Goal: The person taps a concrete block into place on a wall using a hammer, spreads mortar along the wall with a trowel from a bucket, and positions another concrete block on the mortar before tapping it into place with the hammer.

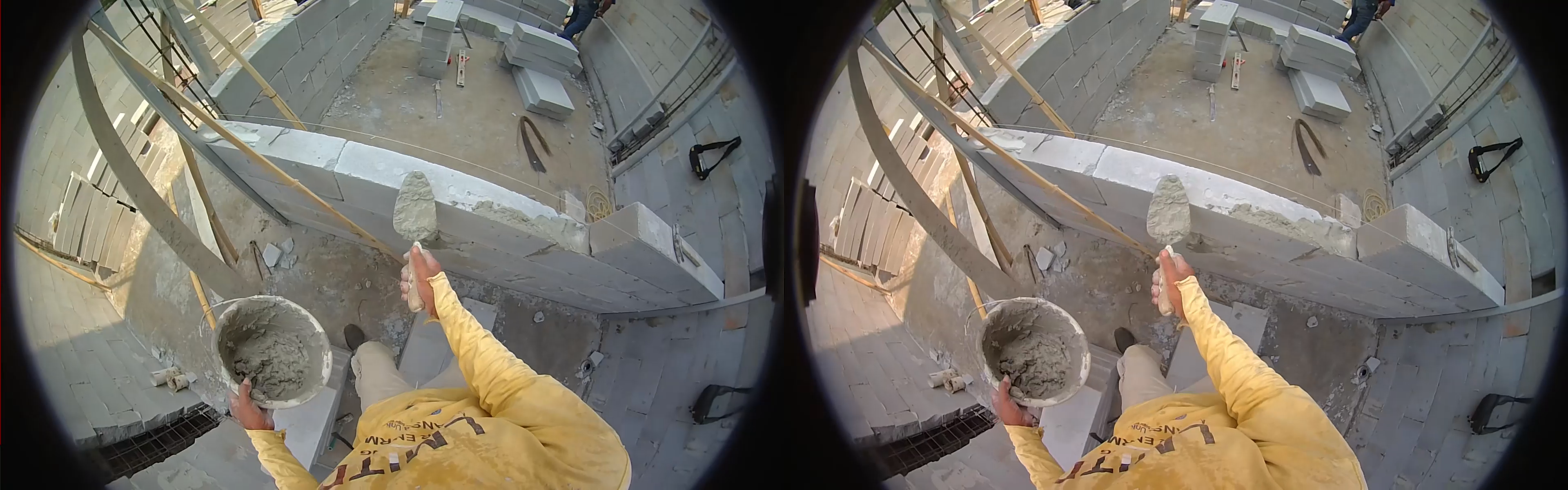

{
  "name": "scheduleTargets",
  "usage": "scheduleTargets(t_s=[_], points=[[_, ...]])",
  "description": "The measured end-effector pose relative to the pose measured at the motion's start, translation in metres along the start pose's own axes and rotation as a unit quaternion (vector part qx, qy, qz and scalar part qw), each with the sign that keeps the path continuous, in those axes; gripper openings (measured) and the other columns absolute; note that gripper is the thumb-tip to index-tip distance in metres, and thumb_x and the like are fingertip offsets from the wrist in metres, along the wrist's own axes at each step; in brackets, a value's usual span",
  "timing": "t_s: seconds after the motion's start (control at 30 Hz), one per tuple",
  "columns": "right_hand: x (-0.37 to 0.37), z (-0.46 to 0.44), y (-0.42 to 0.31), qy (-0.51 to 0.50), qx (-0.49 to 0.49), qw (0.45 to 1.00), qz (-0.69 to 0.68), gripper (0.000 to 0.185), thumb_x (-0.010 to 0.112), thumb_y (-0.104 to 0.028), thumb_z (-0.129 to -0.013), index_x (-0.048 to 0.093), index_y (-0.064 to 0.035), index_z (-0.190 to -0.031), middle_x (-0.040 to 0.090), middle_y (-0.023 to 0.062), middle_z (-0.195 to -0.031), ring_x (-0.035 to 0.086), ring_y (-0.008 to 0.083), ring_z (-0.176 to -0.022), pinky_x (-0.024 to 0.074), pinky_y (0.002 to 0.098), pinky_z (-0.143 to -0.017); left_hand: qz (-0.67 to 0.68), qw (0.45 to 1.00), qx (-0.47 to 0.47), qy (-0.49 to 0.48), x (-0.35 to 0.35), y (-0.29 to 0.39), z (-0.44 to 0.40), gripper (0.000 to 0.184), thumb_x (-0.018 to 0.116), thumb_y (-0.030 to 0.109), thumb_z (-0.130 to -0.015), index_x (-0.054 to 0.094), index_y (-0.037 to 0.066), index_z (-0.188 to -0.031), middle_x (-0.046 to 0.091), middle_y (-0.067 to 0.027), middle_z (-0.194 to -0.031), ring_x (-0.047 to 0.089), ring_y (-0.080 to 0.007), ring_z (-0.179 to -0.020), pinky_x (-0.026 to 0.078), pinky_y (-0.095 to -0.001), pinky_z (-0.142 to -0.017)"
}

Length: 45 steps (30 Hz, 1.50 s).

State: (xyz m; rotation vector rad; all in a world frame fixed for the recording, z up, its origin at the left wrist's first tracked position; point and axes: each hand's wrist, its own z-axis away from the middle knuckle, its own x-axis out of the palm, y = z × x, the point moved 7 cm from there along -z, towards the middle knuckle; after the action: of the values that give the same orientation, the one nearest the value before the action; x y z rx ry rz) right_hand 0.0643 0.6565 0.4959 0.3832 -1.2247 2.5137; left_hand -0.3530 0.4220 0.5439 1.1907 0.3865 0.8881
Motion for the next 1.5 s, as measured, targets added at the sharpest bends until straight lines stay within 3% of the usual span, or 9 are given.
scheduleTargets(t_s=[0.17,0.37,0.6,0.8,0.9,1.03,1.1,1.23,1.5], points=[[0.01,-0.08,-0.004,0.074,-0.044,0.993,0.078,0.042,0.052,-0.05,-0.097,0.047,-0.0115,-0.111,0.05,0.0055,-0.071,0.053,0.0177,-0.052,0.0483,0.036,-0.047,0.004,0.999,0.015,-0.04,0.033,0.024,-0.064,0.036,0.061,0.005,-0.086,0.056,-0.003,-0.121,0.063,-0.0122,-0.115,0.063,-0.022,-0.1,0.05,-0.0363,-0.091],[-0.006,-0.016,0.018,0.045,0.06,0.935,0.347,0.042,0.052,-0.051,-0.096,0.055,-0.0092,-0.101,0.056,0.0055,-0.07,0.056,0.0175,-0.051,0.0477,0.0367,-0.047,-0.031,0.995,-0.033,-0.085,0.075,0.037,-0.103,0.032,0.064,0.006,-0.084,0.06,-0.004,-0.115,0.067,-0.0094,-0.102,0.064,-0.0199,-0.092,0.052,-0.0343,-0.084],[0.008,-0.046,0.008,0.011,-0.024,0.986,0.167,0.031,0.052,-0.043,-0.099,0.054,-0.0122,-0.103,0.055,0.0046,-0.07,0.055,0.0155,-0.052,0.0471,0.0335,-0.047,-0.052,0.989,-0.079,-0.114,0.11,0.015,-0.109,0.027,0.064,0.005,-0.086,0.062,-0.003,-0.111,0.067,-0.0082,-0.101,0.064,-0.0178,-0.089,0.051,-0.0314,-0.084],[0.003,-0.048,0.023,0.032,0.087,0.98,0.179,0.035,0.055,-0.045,-0.097,0.055,-0.0121,-0.108,0.057,0.0067,-0.073,0.056,0.0194,-0.057,0.0502,0.0374,-0.055,-0.027,0.986,-0.107,-0.121,0.146,0.023,-0.104,0.034,0.06,0.005,-0.089,0.056,0.0,-0.122,0.066,-0.0118,-0.112,0.066,-0.0258,-0.097,0.055,-0.041,-0.09],[-0.016,-0.032,0.037,0.025,-0.102,0.917,0.385,0.037,0.056,-0.041,-0.095,0.056,-0.01,-0.115,0.063,0.0125,-0.081,0.064,0.0297,-0.072,0.052,0.0424,-0.068,-0.021,0.989,-0.1,-0.108,0.16,0.027,-0.093,0.031,0.06,0.006,-0.089,0.056,0.001,-0.12,0.066,-0.0111,-0.111,0.066,-0.0256,-0.098,0.054,-0.0425,-0.091],[0.011,-0.043,-0.026,0.057,-0.297,0.867,0.395,0.035,0.066,-0.024,-0.085,0.058,-0.0069,-0.114,0.061,0.018,-0.097,0.06,0.0422,-0.09,0.0495,0.0473,-0.08,-0.013,0.993,-0.087,-0.084,0.157,0.034,-0.09,0.036,0.06,0.005,-0.088,0.055,-0.001,-0.124,0.065,-0.011,-0.116,0.064,-0.0241,-0.103,0.052,-0.0395,-0.093],[0.024,-0.086,-0.03,0.137,-0.442,0.768,0.444,0.038,0.07,-0.019,-0.08,0.054,-0.0055,-0.111,0.056,0.0186,-0.098,0.058,0.0443,-0.09,0.0486,0.0516,-0.079,-0.005,0.992,-0.092,-0.082,0.16,0.036,-0.089,0.037,0.06,0.004,-0.089,0.055,0.0,-0.125,0.065,-0.0112,-0.116,0.064,-0.0244,-0.104,0.052,-0.0398,-0.094],[0.043,-0.18,-0.001,0.228,-0.308,0.81,0.445,0.047,0.067,-0.022,-0.082,0.051,-0.0009,-0.121,0.046,0.0262,-0.114,0.044,0.0498,-0.109,0.0431,0.0546,-0.093,-0.006,0.991,-0.092,-0.096,0.163,0.039,-0.092,0.037,0.061,0.003,-0.088,0.055,-0.001,-0.124,0.066,-0.0112,-0.115,0.065,-0.0245,-0.102,0.053,-0.0393,-0.092],[-0.002,-0.246,0.071,0.243,-0.203,0.736,0.598,0.042,0.065,-0.013,-0.082,0.051,-0.004,-0.121,0.047,0.0325,-0.12,0.059,0.0526,-0.095,0.0508,0.0568,-0.083,-0.051,0.986,-0.097,-0.124,0.145,0.04,-0.102,0.032,0.06,0.004,-0.089,0.057,-0.001,-0.12,0.067,-0.0107,-0.113,0.065,-0.023,-0.098,0.052,-0.0373,-0.091]])
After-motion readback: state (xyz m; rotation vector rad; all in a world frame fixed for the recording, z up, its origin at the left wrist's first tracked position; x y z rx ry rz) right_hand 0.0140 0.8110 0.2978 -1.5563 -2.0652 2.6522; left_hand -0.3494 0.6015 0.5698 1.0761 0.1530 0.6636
